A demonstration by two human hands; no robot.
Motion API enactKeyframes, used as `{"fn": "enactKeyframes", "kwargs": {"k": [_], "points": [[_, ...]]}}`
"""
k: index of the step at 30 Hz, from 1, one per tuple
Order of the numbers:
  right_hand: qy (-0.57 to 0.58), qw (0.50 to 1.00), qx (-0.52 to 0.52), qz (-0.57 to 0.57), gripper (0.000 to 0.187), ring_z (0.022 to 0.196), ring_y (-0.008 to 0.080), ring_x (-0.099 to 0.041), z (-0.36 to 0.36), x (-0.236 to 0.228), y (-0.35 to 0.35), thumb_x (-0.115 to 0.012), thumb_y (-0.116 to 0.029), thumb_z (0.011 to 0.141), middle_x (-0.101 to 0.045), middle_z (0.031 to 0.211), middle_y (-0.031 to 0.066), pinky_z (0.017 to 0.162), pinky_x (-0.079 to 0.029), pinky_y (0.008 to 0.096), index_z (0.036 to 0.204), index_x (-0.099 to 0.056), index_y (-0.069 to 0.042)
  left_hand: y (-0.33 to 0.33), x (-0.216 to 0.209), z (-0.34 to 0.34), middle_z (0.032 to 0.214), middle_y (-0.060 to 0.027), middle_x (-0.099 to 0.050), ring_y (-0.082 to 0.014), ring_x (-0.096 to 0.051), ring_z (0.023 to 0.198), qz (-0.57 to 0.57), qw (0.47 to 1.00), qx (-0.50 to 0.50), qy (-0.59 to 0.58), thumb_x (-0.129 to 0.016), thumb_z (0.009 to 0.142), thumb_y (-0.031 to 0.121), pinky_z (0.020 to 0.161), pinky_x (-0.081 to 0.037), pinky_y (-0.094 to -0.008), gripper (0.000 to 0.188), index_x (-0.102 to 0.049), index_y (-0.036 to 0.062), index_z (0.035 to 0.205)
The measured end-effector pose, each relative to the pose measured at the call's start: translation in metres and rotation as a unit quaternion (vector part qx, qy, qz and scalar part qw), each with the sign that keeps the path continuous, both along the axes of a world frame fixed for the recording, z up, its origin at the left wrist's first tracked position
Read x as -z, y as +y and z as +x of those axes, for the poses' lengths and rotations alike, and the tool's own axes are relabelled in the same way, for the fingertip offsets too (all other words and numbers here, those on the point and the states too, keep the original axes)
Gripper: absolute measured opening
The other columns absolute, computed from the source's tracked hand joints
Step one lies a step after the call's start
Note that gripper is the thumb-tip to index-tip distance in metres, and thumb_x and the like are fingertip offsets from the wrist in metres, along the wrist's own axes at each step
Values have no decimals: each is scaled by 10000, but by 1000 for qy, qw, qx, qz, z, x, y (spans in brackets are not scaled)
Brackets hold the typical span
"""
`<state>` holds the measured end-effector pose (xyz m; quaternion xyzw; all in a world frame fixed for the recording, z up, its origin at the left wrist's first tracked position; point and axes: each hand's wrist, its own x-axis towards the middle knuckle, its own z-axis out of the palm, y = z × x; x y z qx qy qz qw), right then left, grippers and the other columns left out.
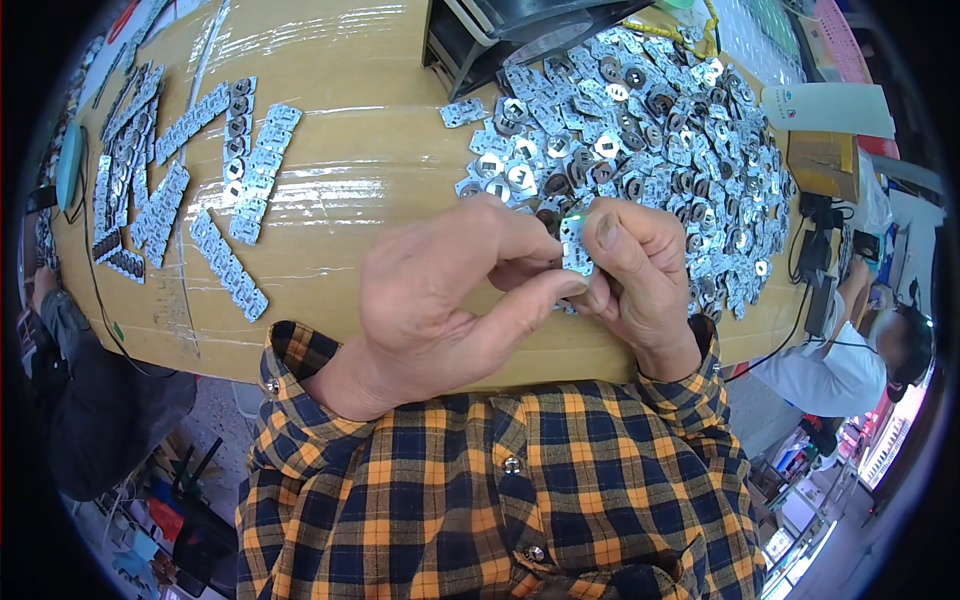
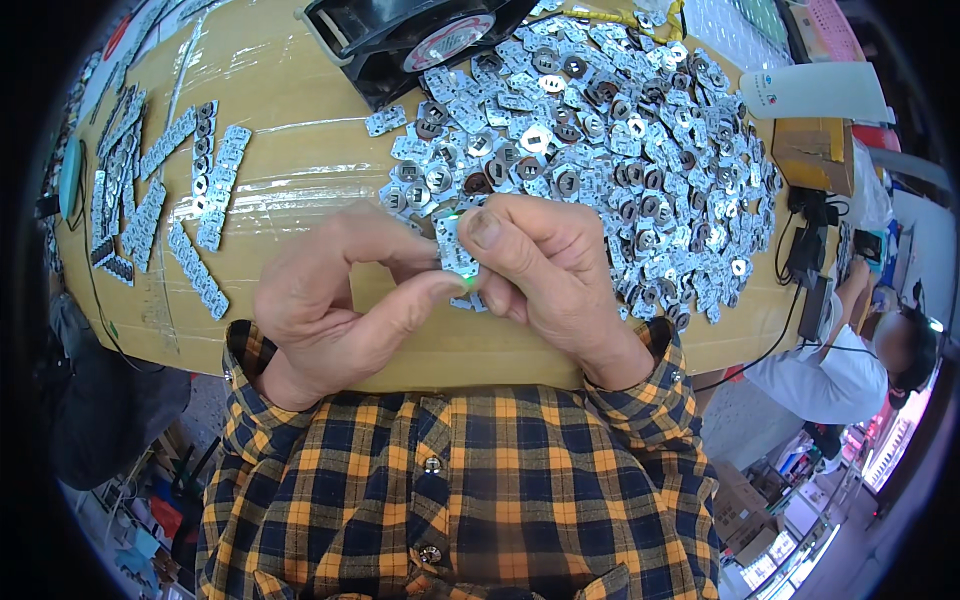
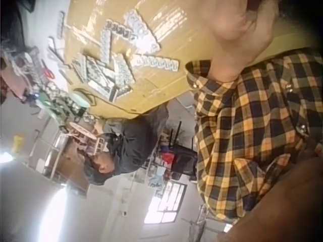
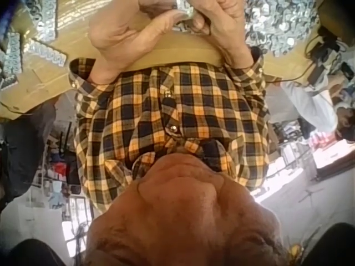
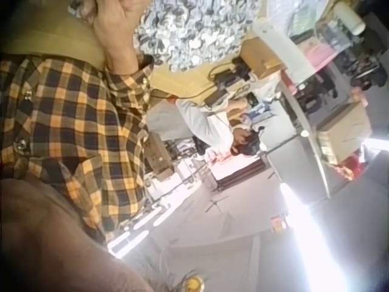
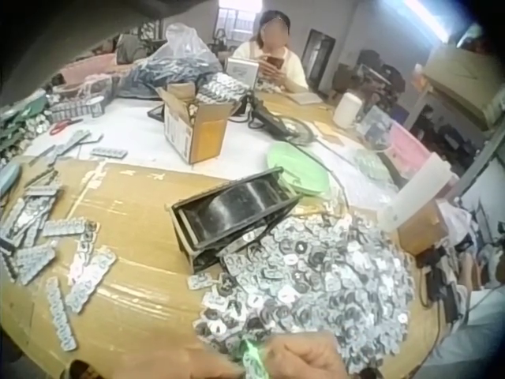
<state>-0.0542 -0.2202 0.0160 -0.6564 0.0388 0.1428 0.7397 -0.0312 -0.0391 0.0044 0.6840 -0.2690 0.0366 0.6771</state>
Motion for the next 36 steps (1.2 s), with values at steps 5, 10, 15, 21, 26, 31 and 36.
{"fn": "enactKeyframes", "kwargs": {"k": [5,10,15,21,26,31,36], "points": [[-80,990,38,-114,278,444,40,-353,-3,-4,1,-504,-134,935,-453,586,-7,418,-237,217,708,-555,18,-3,1,-3,699,-103,-637,-146,-609,577,44,996,-32,-73,-776,714,-7,487,-458,-239,196,-643,-35,854],[-159,920,288,-212,278,489,24,-297,-8,5,-1,-474,-127,988,-419,601,-2,416,-197,200,734,-517,-23,-10,9,-5,696,-73,-630,-145,-598,566,33,994,-88,-63,-800,721,81,485,-462,-239,280,-640,-30,921],[-192,950,222,-108,284,462,32,-283,-2,11,-7,-463,-146,1007,-387,588,-12,396,-204,191,751,-502,-30,43,0,-15,685,-76,-619,-122,-579,541,119,960,-225,-121,-758,745,-4,478,-440,-228,185,-641,-38,884],[-235,953,102,-159,329,463,41,-301,-9,13,4,-452,-131,1003,-377,578,-11,408,-201,202,689,-441,-37,141,-8,-17,656,-87,-617,-166,-616,537,306,823,-474,-64,-716,776,25,490,-464,-272,136,-610,0,858],[-235,945,69,-218,330,473,41,-315,-10,14,7,-463,-132,997,-412,580,2,423,-210,212,686,-456,-23,155,8,-32,685,-109,-630,-172,-616,565,401,781,-467,105,-764,759,135,524,-473,-294,319,-588,-10,982],[-224,945,84,-223,335,456,41,-317,-12,10,6,-466,-132,996,-424,576,7,417,-206,210,678,-457,-28,151,3,-28,735,-84,-645,-135,-617,583,252,848,-415,211,-768,771,136,498,-441,-232,454,-553,-66,1117],[-198,955,71,-208,339,439,45,-327,-11,3,10,-484,-149,986,-426,565,10,407,-205,214,672,-455,-25,126,-14,-25,854,-96,-672,-111,-619,557,-221,882,-272,315,-667,845,22,452,-463,-190,321,-570,-82,1133]]}}
